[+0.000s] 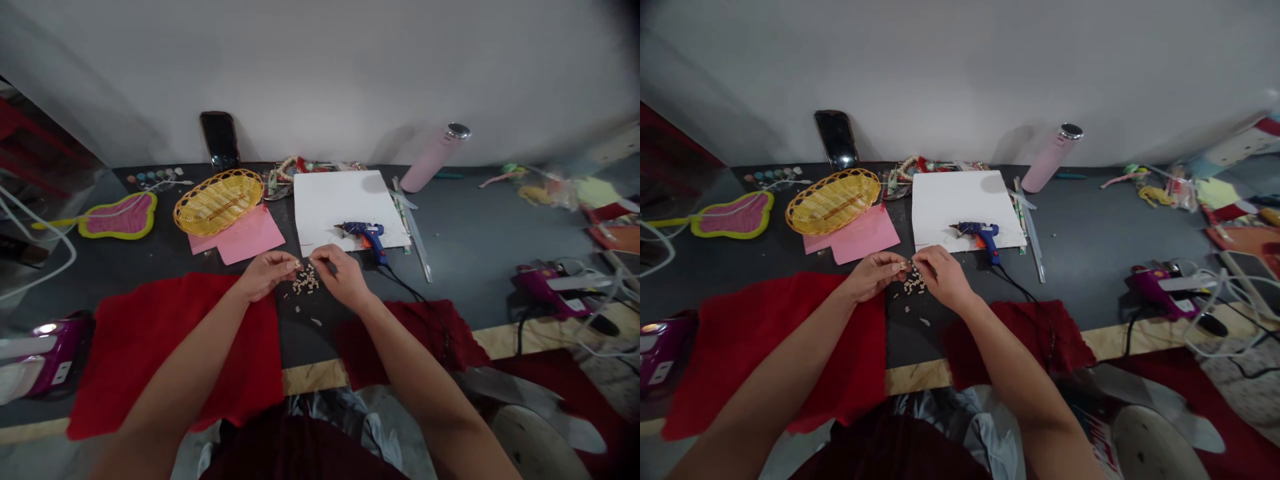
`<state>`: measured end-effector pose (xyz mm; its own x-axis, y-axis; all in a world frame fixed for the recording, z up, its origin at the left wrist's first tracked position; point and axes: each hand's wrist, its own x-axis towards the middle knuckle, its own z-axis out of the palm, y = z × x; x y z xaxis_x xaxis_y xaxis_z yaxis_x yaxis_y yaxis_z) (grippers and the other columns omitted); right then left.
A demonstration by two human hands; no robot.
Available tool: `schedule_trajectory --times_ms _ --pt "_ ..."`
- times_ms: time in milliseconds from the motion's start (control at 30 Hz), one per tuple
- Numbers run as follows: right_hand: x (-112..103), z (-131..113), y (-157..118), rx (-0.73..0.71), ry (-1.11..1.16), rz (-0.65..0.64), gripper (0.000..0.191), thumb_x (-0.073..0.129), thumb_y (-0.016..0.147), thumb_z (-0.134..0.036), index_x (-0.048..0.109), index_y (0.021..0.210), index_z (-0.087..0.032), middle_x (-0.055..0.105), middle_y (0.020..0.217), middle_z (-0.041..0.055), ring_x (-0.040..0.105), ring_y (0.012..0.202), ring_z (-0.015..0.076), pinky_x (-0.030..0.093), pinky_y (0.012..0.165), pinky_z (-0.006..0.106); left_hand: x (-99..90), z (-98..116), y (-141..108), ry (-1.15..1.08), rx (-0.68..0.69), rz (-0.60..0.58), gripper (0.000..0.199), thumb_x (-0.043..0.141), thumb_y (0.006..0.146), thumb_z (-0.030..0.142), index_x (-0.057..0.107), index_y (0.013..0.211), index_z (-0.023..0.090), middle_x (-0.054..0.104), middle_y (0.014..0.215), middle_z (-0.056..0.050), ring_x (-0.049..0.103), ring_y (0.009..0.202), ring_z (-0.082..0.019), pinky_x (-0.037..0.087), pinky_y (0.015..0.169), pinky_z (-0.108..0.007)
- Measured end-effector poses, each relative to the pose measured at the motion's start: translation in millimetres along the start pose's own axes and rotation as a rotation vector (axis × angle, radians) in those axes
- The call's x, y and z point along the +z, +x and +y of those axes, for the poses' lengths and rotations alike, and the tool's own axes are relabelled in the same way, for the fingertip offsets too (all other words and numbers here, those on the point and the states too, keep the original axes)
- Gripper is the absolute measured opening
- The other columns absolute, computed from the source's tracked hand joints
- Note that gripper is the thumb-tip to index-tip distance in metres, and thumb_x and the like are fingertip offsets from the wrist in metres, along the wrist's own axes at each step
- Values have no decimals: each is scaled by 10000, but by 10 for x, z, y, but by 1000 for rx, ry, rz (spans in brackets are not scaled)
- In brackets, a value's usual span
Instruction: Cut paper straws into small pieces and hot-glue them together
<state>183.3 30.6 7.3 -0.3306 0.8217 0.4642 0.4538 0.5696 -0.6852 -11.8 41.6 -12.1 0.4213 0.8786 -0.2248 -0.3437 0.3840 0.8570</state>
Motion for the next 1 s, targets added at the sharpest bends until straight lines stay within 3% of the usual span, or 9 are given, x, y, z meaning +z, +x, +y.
schedule_trajectory --times_ms 133,400,733,1000 --pt "50 -88 -25 -68 42 -31 140 458 906 -212 589 947 -239 634 916 51 566 900 170 462 812 332 13 -6 0 82 15 -44 194 753 667 255 705 796 118 671 724 -39 592 628 -94 469 641 -221" --pt "57 -74 -32 -11 45 -33 105 501 884 -198 599 877 -236 648 854 27 586 831 156 467 770 310 -24 -37 4 115 19 -69 179 725 701 268 699 813 131 650 706 -24 583 636 -93 455 662 -230" --pt "56 -77 -20 -49 65 -50 111 490 891 -186 591 847 -202 636 824 39 578 834 149 465 763 281 -28 -32 4 150 11 -81 207 734 692 275 693 820 117 643 706 -23 566 637 -87 439 666 -227" --pt "40 -32 -48 -27 170 -49 144 546 868 -217 596 1003 -215 614 902 41 575 822 136 487 732 279 -42 -43 8 129 5 -88 231 745 677 295 694 816 117 654 714 -24 575 638 -92 436 671 -236"
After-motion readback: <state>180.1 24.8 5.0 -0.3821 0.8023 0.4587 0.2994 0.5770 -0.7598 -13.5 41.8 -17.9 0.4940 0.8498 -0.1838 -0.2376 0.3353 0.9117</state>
